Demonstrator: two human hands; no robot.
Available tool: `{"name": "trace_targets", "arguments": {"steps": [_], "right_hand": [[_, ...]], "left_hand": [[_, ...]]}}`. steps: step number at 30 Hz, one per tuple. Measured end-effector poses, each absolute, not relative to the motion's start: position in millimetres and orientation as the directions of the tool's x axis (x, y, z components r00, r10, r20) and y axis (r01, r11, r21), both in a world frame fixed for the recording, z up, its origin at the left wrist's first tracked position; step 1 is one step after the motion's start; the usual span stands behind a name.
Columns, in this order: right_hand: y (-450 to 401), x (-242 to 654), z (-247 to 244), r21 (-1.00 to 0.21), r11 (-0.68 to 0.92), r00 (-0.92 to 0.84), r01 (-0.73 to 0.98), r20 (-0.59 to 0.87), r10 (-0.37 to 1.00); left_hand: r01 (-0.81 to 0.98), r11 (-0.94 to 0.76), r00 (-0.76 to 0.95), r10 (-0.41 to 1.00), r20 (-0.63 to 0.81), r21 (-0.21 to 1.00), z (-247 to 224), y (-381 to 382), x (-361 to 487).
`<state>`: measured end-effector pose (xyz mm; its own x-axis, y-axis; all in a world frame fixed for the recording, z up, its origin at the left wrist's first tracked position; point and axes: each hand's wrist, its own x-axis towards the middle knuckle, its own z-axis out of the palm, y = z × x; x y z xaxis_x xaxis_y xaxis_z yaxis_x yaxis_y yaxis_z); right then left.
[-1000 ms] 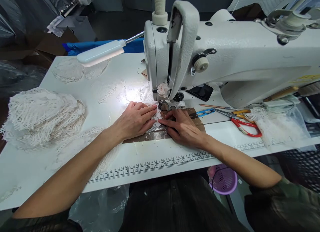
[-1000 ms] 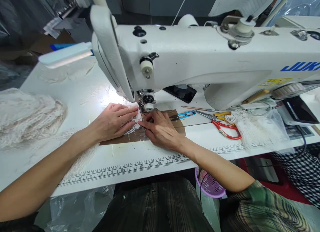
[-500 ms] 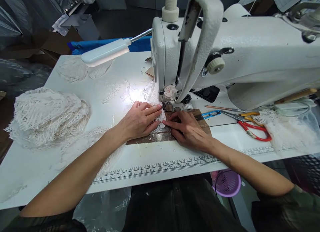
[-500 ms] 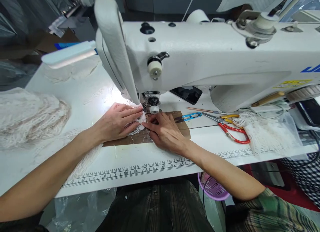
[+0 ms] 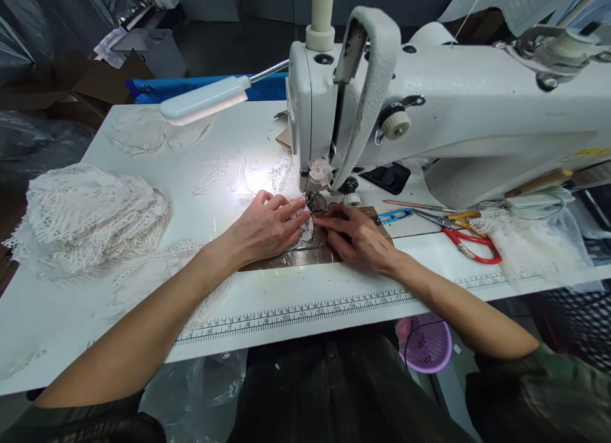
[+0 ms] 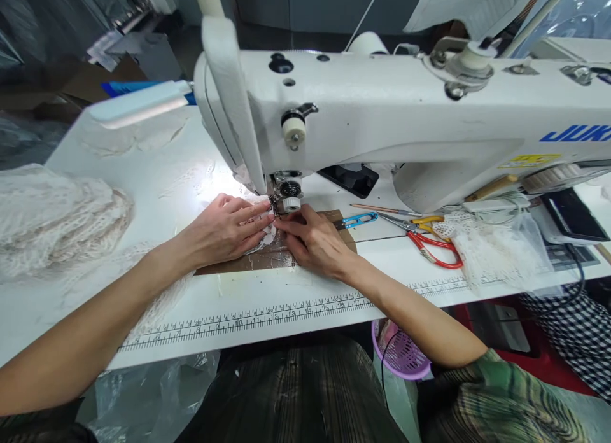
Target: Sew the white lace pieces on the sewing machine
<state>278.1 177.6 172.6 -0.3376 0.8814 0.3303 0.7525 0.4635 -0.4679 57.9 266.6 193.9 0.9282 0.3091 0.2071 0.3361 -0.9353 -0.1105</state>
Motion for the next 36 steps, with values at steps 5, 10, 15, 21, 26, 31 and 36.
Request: {"name": "trace_targets", "arguments": {"steps": [5,10,15,21,26,31,36], "right_hand": [[186.1,285.2,170.4,-0.334,0.511,-0.401,0.792,0.347,0.848],[183.9,283.7,171.6,-0.282,0.569,-0.467,0.772,0.356,0.809],[181.0,281.5,173.1,-0.285,0.584,-0.487,0.761,0.345,0.803],[181.2,280.5,171.8,-0.309,0.571,-0.476,0.76,0.334,0.814],[183.2,285.0,169.0,-0.408,0.554,-0.408,0.725,0.394,0.824],[183.6,285.1,168.4,-0.406,0.561,-0.408,0.721,0.406,0.818],[180.9,278.8,169.7,-0.329,0.574,-0.462,0.75,0.361,0.81]], "left_hand": [[0.336,-0.928,0.932,0.302,0.202,-0.163,192.7,265.4,59.5],[0.324,-0.93,0.934,0.285,0.216,-0.173,190.8,266.6,58.8],[0.321,-0.933,0.93,0.279,0.238,-0.161,190.6,266.9,57.5],[0.329,-0.934,0.927,0.289,0.24,-0.144,190.5,266.9,57.5],[0.338,-0.936,0.919,0.305,0.248,-0.1,191.8,266.9,58.3],[0.321,-0.932,0.933,0.281,0.225,-0.169,191.9,267.4,57.9],[0.318,-0.934,0.93,0.273,0.247,-0.164,191.3,268.5,57.4]]}}
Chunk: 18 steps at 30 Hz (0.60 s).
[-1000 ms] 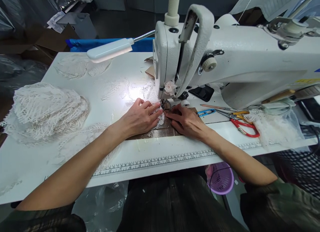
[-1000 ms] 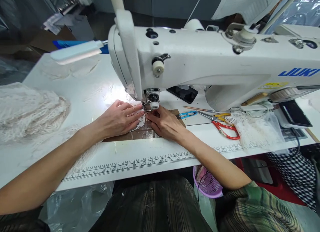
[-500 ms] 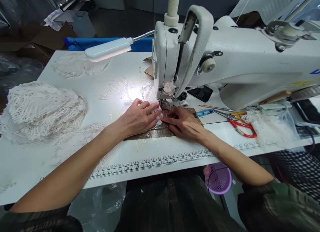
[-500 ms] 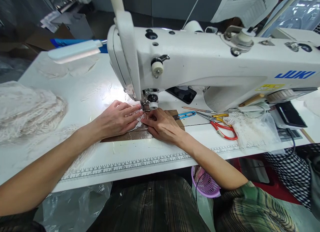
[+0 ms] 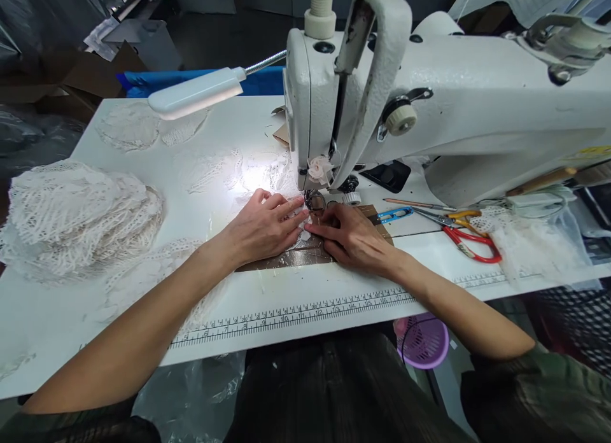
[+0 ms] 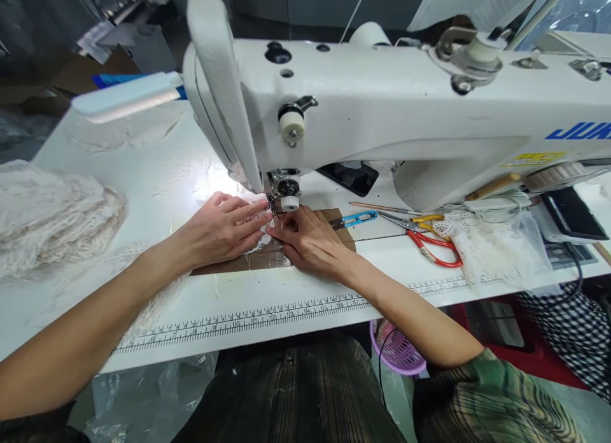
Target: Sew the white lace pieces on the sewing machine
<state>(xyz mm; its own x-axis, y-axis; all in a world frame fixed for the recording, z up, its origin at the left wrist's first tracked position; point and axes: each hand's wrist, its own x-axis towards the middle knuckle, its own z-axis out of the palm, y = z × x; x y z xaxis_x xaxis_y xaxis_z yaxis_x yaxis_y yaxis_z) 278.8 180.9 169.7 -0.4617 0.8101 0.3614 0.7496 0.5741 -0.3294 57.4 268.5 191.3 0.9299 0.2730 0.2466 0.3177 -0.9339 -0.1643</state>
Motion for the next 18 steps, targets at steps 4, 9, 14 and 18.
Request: {"name": "trace_targets", "arguments": {"steps": [4,9,14,18], "right_hand": [[180.0,277.6,169.3,-0.359,0.546,-0.434,0.757,0.348,0.831],[178.9,277.1,168.5,-0.393,0.527,-0.401,0.753,0.361,0.842],[178.4,275.5,166.4,-0.405,0.531,-0.386,0.744,0.389,0.837],[178.9,275.4,163.3,-0.395,0.545,-0.389,0.739,0.41,0.825]], "left_hand": [[0.309,-0.938,0.928,0.261,0.266,-0.156,191.7,268.4,57.9],[0.354,-0.926,0.908,0.306,0.285,-0.132,192.3,266.0,57.8],[0.344,-0.931,0.904,0.295,0.309,-0.119,191.4,266.0,55.8],[0.331,-0.939,0.899,0.283,0.335,-0.095,190.9,265.6,54.7]]}}
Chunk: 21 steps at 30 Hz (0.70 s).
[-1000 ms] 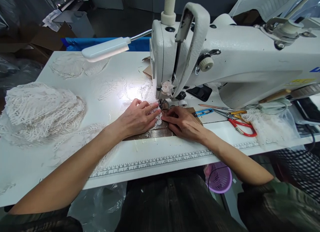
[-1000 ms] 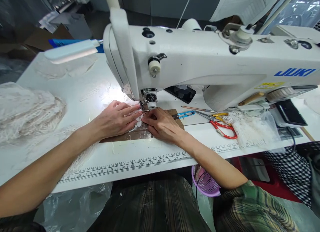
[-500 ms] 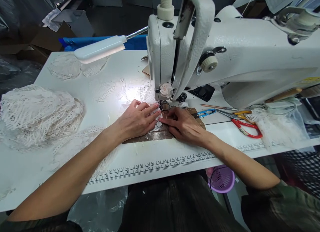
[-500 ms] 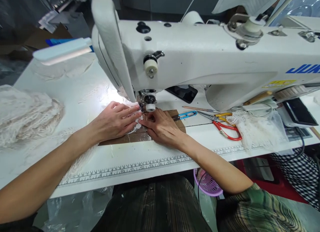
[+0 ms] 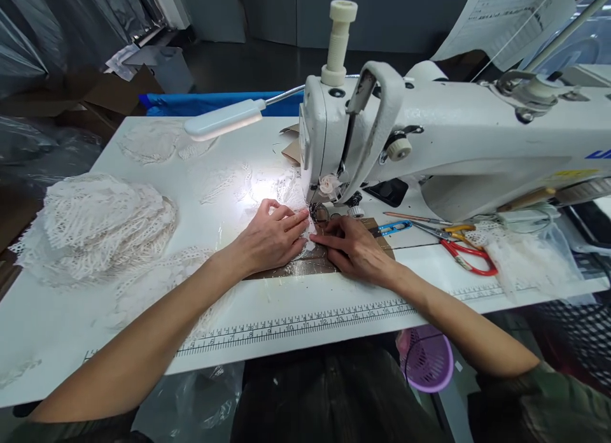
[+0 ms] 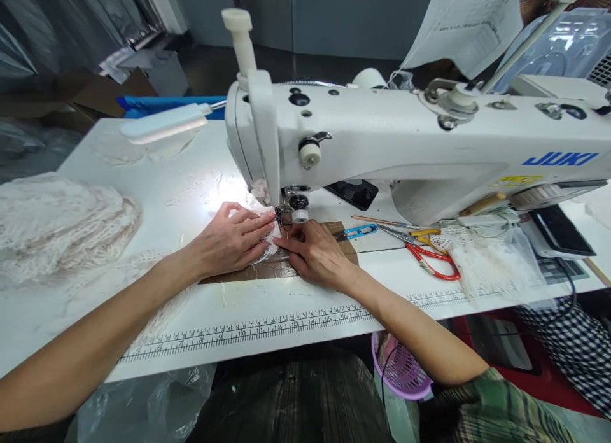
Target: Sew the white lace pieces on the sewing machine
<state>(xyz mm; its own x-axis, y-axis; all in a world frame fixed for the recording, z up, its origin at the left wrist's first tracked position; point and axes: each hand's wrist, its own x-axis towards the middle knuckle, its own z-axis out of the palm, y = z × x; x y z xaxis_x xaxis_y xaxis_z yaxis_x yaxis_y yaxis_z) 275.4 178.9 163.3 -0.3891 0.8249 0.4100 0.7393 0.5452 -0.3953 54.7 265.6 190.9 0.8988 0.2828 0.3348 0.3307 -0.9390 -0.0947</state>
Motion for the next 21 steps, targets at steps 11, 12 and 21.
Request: {"name": "trace_targets", "arguments": {"steps": [11,12,21], "right_hand": [[178,276,166,-0.395,0.568,-0.407,0.722,0.422,0.81],[178,276,166,-0.396,0.568,-0.407,0.722,0.42,0.811],[180,278,164,-0.385,0.567,-0.423,0.728,0.399,0.813]], "left_hand": [[0.449,-0.885,0.88,0.415,0.232,-0.121,194,251,62],[0.452,-0.884,0.879,0.419,0.228,-0.122,195,250,63],[0.442,-0.892,0.883,0.413,0.222,-0.099,197,252,62]]}}
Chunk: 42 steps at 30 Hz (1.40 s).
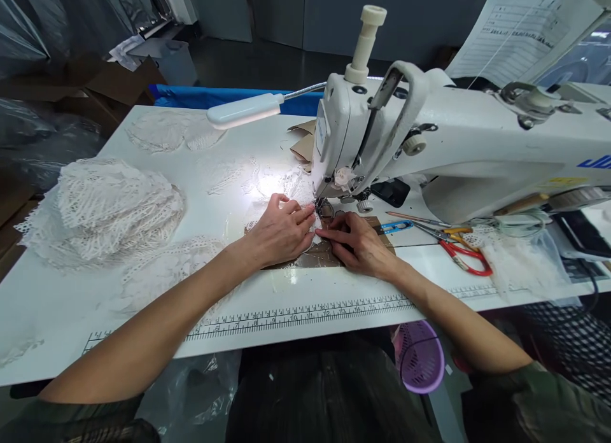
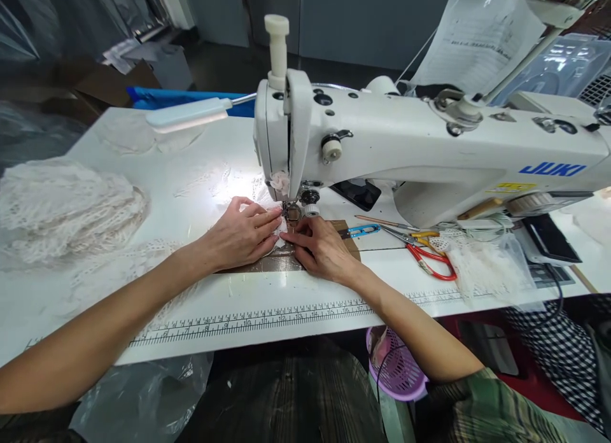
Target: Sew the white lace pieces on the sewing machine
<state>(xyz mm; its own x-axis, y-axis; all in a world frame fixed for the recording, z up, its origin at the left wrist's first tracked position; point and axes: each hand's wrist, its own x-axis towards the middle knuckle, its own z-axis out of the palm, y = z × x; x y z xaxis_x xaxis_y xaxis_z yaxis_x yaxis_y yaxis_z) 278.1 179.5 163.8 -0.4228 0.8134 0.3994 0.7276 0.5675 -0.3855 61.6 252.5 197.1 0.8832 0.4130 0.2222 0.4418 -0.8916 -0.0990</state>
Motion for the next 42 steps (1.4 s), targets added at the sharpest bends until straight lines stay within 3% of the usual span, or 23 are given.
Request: {"name": "trace_targets", "arguments": {"steps": [24,35,42], "right_hand": [[177,279,162,-0.432,0.537,-0.385,0.724,0.393,0.835],[182,278,159,-0.39,0.473,-0.375,0.79,0.303,0.876],[181,289,168,-0.571,0.4,-0.233,0.717,0.345,0.909]], "left_hand": [[0.428,-0.903,0.862,0.419,0.285,0.036,188,264,56],[0.48,-0.877,0.844,0.463,0.271,0.002,190,272,62],[0.548,-0.837,0.801,0.524,0.289,0.0,191,265,68]]}}
